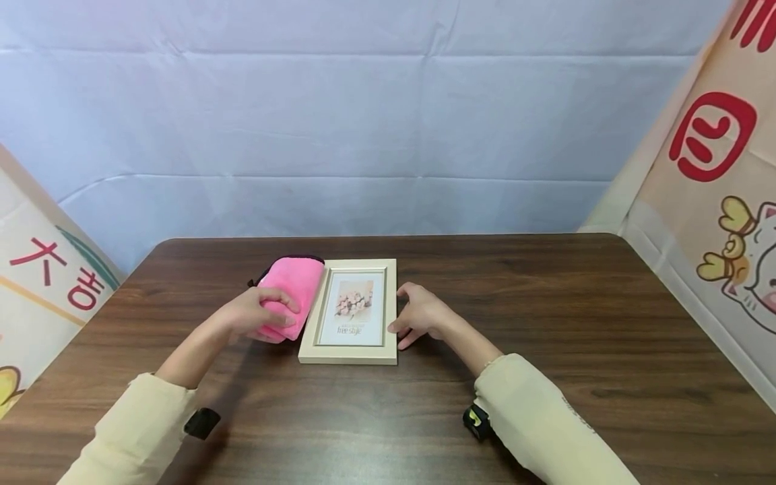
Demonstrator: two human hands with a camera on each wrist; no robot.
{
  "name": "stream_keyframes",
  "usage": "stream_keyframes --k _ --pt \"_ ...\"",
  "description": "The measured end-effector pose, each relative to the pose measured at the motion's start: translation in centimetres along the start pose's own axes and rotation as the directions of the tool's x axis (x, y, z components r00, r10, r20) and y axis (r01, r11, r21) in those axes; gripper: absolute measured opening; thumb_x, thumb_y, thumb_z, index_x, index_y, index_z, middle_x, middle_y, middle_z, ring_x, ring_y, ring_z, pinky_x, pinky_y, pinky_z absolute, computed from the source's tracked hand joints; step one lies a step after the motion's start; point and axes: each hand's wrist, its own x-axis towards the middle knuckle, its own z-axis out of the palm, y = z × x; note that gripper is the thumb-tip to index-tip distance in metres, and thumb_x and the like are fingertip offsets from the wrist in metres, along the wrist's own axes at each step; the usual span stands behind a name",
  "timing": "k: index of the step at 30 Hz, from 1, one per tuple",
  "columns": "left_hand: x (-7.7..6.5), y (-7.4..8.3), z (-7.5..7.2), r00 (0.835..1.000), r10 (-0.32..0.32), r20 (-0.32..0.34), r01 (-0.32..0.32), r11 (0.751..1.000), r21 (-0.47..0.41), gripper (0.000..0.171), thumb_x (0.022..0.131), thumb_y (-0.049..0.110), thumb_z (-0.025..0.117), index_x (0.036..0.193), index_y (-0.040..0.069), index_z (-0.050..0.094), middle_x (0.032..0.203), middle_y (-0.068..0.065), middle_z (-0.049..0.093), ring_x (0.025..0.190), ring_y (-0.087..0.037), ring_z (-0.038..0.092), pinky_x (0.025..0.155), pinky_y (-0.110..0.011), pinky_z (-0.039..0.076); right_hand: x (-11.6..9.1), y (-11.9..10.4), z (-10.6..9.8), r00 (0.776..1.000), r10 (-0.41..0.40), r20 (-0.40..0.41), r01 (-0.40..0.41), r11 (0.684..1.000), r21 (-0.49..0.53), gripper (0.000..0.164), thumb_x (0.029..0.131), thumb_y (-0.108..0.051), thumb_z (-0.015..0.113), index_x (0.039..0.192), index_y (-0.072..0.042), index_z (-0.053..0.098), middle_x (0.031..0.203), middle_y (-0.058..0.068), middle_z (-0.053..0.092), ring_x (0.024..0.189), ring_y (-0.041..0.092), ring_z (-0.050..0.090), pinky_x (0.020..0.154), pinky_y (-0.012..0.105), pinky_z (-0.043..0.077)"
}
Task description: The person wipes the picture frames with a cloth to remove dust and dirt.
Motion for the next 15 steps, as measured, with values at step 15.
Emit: stream_keyframes --k 15 --pt "-0.41 -0.67 0.86 1.0 -0.001 0.007 0.001 0.999 -0.037 0.015 0.084 -0.005 0.062 0.098 -0.005 0.06 0.079 -0.01 0.057 0.063 -0.021 0.063 0.067 -0.04 0.057 0.17 0.15 -0.04 1.0 -0.008 0.01 0.008 1.0 0.0 0.068 0.079 0.017 0.061 0.134 0.008 0.022 0.08 0.019 0.052 0.064 0.022 0.059 0.06 0.04 0.057"
